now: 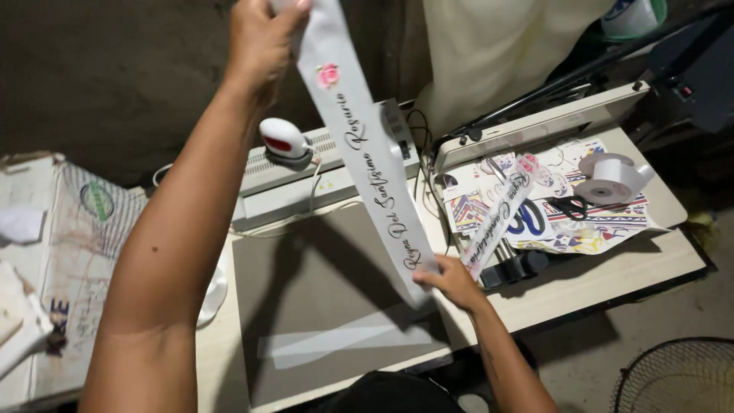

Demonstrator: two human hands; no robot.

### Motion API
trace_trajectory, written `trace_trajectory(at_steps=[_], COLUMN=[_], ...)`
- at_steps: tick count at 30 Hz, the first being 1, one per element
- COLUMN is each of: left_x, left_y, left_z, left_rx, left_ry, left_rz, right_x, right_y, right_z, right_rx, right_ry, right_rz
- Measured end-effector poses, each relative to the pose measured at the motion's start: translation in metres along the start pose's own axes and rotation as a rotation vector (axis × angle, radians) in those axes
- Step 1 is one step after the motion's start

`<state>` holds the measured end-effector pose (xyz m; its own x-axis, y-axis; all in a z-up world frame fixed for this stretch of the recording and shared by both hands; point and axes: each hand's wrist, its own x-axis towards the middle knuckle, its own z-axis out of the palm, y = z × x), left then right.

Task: The person irons printed text onto white satin ribbons using a handheld iron. They position the ribbon on a heat-resistant mat, press the iron along the printed area, and then peel off the backing paper. The process is repeated for multiple ribbons with different printed names.

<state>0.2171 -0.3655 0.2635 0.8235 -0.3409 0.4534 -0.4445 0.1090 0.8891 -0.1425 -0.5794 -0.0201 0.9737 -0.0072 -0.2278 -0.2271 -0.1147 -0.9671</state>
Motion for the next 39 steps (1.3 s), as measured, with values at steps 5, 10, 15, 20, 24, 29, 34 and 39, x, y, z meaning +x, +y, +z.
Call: trace_trajectory(at_steps=[5,10,15,20,24,29,34,39], left_x=[0.019,0.043,0.064,0.085,0.098,0.076,0.06,0.046], left_y=[-0.053,-0.139,-0.191,-0.227,-0.343,-0.395,-0.372,-0.422], left_z=[-0.006,-0.01,0.007,0.024,0.019,0.036,0.065,0.079], left_rx=[0.09,0.313,0.326,0.234,0.115,0.218,0.111,0.18], left_ry=[0.031,-0.083,-0.033,0.083,0.152,0.05,0.084,0.045], left_rz=[-0.227,-0.242,-0.246,-0.436,-0.358,-0.2,-0.324,-0.232], right_x=[-0.02,-0.017,0.015,0.049,0.074,0.095,0.096,0.09], right_y=[0.056,0.054,0.056,0.037,0.03,0.057,0.067,0.063], right_z=[-0.006,-0.006,-0.002,-0.006,-0.008,-0.009,-0.01,-0.008], right_rx=[0.052,0.097,0.156,0.175,0.211,0.234,0.197,-0.002], right_ry=[0.158,0.253,0.277,0.263,0.237,0.274,0.32,0.372], right_rz=[0.08,0.227,0.29,0.274,0.261,0.272,0.368,0.28])
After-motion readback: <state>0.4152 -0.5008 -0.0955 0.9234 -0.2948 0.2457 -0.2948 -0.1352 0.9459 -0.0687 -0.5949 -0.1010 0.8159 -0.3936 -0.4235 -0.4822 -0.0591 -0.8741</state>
